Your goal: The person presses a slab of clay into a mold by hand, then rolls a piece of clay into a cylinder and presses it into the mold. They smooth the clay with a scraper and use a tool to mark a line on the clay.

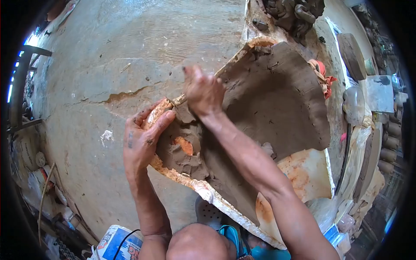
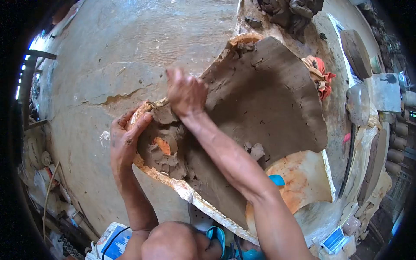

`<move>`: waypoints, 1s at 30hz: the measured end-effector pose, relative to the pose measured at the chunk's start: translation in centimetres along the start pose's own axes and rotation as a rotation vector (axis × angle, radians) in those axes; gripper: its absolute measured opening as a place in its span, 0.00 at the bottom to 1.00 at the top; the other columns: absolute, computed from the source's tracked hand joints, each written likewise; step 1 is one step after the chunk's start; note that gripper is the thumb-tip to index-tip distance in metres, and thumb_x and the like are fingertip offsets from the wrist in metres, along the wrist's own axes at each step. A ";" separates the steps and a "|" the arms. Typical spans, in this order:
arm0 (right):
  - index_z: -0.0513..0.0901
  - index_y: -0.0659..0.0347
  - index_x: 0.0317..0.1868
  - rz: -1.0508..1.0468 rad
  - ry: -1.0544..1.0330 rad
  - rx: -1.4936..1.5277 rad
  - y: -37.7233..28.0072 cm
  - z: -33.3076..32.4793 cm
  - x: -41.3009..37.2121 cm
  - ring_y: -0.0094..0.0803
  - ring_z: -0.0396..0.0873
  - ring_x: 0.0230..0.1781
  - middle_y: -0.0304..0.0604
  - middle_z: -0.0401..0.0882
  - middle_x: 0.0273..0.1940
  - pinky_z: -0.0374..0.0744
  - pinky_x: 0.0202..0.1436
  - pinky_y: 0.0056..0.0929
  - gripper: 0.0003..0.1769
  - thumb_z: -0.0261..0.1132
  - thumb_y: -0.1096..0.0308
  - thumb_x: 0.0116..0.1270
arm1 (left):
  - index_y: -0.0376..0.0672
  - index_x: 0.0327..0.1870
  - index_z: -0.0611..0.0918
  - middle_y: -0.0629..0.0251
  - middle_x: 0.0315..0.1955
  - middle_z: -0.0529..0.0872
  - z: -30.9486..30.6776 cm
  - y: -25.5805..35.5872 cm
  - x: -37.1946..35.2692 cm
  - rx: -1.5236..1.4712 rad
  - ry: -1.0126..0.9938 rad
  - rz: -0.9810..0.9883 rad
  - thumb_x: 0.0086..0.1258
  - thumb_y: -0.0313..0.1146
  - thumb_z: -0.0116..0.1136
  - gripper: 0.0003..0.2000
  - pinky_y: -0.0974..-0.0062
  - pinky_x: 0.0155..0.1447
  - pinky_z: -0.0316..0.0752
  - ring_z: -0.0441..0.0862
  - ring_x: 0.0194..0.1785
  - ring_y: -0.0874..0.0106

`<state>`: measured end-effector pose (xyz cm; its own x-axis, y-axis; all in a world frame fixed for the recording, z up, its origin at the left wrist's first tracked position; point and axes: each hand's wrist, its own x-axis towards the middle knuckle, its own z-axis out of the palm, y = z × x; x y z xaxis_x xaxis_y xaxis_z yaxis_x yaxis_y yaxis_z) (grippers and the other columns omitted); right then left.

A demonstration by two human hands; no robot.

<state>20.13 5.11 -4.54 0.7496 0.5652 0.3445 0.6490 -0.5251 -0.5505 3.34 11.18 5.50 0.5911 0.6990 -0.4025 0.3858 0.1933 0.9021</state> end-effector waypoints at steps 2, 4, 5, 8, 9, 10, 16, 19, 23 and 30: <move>0.83 0.56 0.32 0.106 -0.062 0.067 2.1 0.1 1.5 0.38 0.81 0.13 0.47 0.81 0.16 0.76 0.16 0.43 0.24 0.55 0.52 0.85 | 0.32 0.63 0.87 0.64 0.42 0.93 -0.1 0.1 -0.3 0.009 0.011 -0.031 0.70 0.39 0.78 0.25 0.79 0.50 0.82 0.85 0.43 0.80; 0.83 0.56 0.31 0.152 -0.077 0.110 0.8 0.3 1.8 0.37 0.81 0.13 0.46 0.80 0.15 0.75 0.15 0.44 0.25 0.55 0.51 0.86 | 0.32 0.63 0.87 0.63 0.43 0.93 0.1 0.8 -0.1 0.059 0.011 0.020 0.70 0.39 0.78 0.26 0.78 0.51 0.82 0.86 0.43 0.79; 0.84 0.55 0.32 0.107 -0.042 0.093 -1.2 0.5 0.4 0.35 0.79 0.13 0.45 0.79 0.15 0.74 0.15 0.40 0.25 0.54 0.51 0.86 | 0.31 0.64 0.86 0.62 0.43 0.93 -0.2 0.5 0.2 0.112 -0.013 0.019 0.70 0.40 0.78 0.27 0.78 0.51 0.82 0.86 0.43 0.79; 0.85 0.56 0.33 0.153 -0.236 0.098 -2.1 -1.3 0.2 0.39 0.81 0.14 0.47 0.79 0.15 0.75 0.16 0.42 0.25 0.53 0.52 0.86 | 0.31 0.64 0.87 0.62 0.44 0.93 -0.2 -0.2 -0.1 0.011 -0.017 -0.010 0.70 0.41 0.78 0.27 0.77 0.52 0.82 0.86 0.43 0.79; 0.85 0.57 0.33 0.145 -0.167 0.116 -1.7 -1.0 0.4 0.40 0.82 0.15 0.47 0.79 0.15 0.77 0.18 0.43 0.25 0.53 0.52 0.86 | 0.32 0.64 0.87 0.62 0.44 0.93 -0.2 -0.1 -0.2 0.040 -0.006 -0.006 0.69 0.41 0.78 0.27 0.76 0.52 0.82 0.86 0.44 0.79; 0.85 0.57 0.33 0.142 -0.094 0.135 -1.4 -0.7 0.7 0.42 0.84 0.16 0.47 0.79 0.15 0.79 0.20 0.45 0.25 0.52 0.53 0.86 | 0.32 0.64 0.87 0.62 0.44 0.93 -0.4 -0.2 -0.4 0.046 0.001 -0.010 0.69 0.41 0.78 0.27 0.76 0.52 0.82 0.86 0.44 0.79; 0.85 0.57 0.33 0.193 -0.208 0.183 -2.9 -1.1 1.4 0.45 0.82 0.17 0.50 0.82 0.17 0.78 0.21 0.43 0.26 0.52 0.52 0.86 | 0.30 0.63 0.87 0.62 0.44 0.93 -0.1 0.8 -0.7 0.084 -0.004 -0.038 0.70 0.40 0.78 0.26 0.76 0.52 0.82 0.87 0.44 0.78; 0.81 0.50 0.27 0.010 0.227 0.110 -4.8 -0.4 0.6 0.30 0.73 0.10 0.42 0.75 0.13 0.70 0.12 0.35 0.27 0.51 0.52 0.87 | 0.31 0.63 0.87 0.63 0.43 0.93 0.3 1.3 -0.5 0.080 0.013 -0.018 0.69 0.41 0.78 0.27 0.76 0.51 0.82 0.87 0.44 0.78; 0.82 0.59 0.32 0.364 -0.047 0.348 -4.3 -2.8 3.4 0.58 0.85 0.22 0.58 0.82 0.20 0.80 0.25 0.55 0.23 0.55 0.54 0.85 | 0.31 0.62 0.87 0.61 0.43 0.93 0.2 0.7 -0.4 0.162 0.018 0.005 0.70 0.45 0.77 0.28 0.75 0.51 0.82 0.87 0.43 0.77; 0.84 0.60 0.38 0.050 0.103 0.254 -6.2 -1.8 1.6 0.56 0.89 0.26 0.57 0.85 0.23 0.86 0.30 0.54 0.17 0.60 0.57 0.81 | 0.33 0.62 0.88 0.60 0.43 0.94 0.0 0.5 -0.2 0.205 0.010 0.056 0.72 0.47 0.75 0.27 0.74 0.52 0.82 0.87 0.44 0.77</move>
<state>17.54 8.11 0.75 0.7977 0.4680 0.3804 0.5670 -0.3670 -0.7375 3.45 11.17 6.04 0.6088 0.7117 -0.3505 0.4893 0.0110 0.8721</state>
